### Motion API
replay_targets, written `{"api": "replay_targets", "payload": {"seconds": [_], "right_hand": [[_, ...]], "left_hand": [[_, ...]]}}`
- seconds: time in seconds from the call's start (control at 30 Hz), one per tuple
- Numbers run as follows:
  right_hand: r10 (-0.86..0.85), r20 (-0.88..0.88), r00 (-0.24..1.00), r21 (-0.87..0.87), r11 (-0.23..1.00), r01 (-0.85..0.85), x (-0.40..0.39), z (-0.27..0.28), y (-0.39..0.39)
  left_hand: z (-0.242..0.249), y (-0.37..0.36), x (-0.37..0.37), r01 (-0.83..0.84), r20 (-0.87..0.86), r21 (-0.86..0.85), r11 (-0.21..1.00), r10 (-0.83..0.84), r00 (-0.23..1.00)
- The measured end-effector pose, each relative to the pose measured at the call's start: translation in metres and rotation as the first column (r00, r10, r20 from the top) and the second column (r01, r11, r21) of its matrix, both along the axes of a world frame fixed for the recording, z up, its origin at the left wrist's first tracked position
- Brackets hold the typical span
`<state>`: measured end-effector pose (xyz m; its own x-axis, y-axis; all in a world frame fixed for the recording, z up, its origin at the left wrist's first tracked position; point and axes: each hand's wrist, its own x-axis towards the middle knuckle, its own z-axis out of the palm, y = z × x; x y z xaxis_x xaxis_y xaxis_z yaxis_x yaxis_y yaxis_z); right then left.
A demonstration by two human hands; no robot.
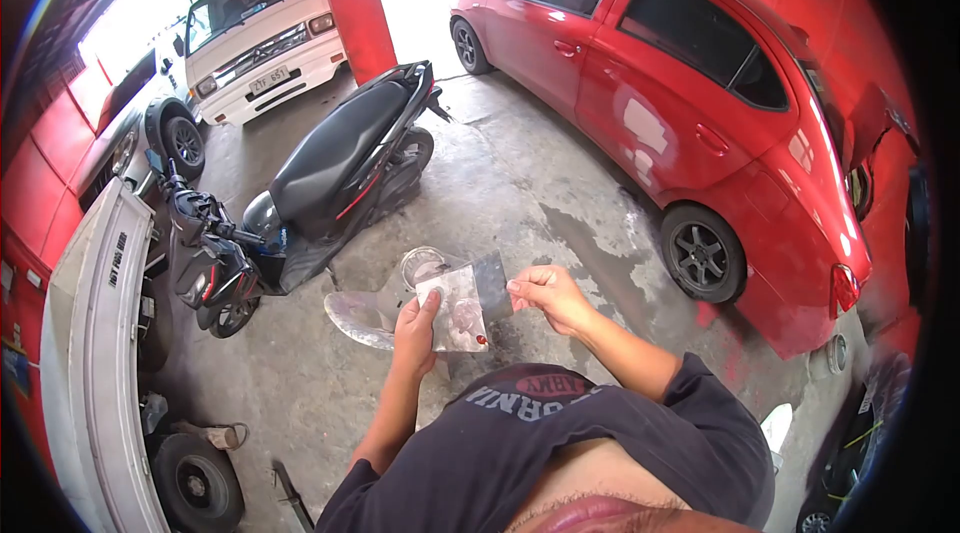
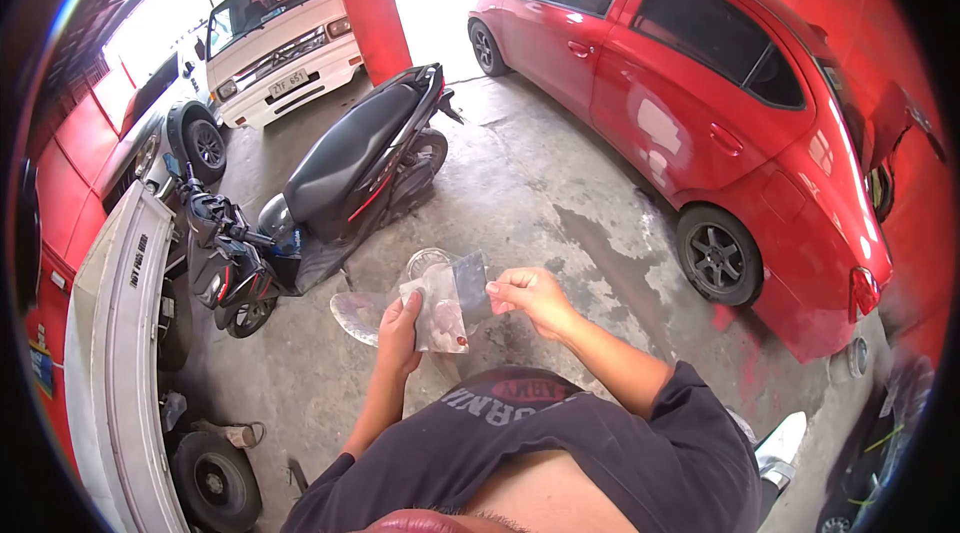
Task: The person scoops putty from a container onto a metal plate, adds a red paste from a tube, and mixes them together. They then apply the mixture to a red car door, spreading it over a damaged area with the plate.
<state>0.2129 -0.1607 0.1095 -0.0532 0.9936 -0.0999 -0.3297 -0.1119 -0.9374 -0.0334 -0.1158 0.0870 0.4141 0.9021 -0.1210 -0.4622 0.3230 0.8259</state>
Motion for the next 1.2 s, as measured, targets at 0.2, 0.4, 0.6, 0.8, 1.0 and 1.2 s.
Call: {"api": "replay_targets", "payload": {"seconds": [0.2,0.4,0.6,0.8,1.0,1.2], "right_hand": [[0.118,0.037,0.992,-0.1,0.988,-0.114,0.013,0.013,0.015],[0.004,0.006,1.0,-0.154,0.988,-0.004,0.036,0.012,0.047],[0.275,0.395,0.876,-0.142,0.961,-0.238,0.021,0.038,0.062],[0.541,0.558,0.629,-0.18,0.819,-0.545,-0.01,0.049,0.095],[0.509,0.476,0.717,-0.189,0.856,-0.482,-0.009,0.037,0.096],[0.356,0.355,0.864,-0.167,0.934,-0.316,0.04,0.029,0.037]], "left_hand": [[0.009,-0.001,0.0,0.087,-0.054,-0.022,0.996,-0.088,0.995],[0.015,0.005,-0.001,0.203,-0.088,-0.107,0.973,-0.213,0.973],[0.043,0.01,0.005,0.384,-0.466,0.067,0.921,-0.312,0.828],[0.035,0.036,0.021,0.633,-0.728,0.209,0.745,-0.313,0.61],[0.044,0.028,0.018,0.575,-0.726,0.219,0.789,-0.262,0.636],[0.032,0.03,-0.017,0.279,-0.423,0.134,0.951,-0.2,0.884]]}}
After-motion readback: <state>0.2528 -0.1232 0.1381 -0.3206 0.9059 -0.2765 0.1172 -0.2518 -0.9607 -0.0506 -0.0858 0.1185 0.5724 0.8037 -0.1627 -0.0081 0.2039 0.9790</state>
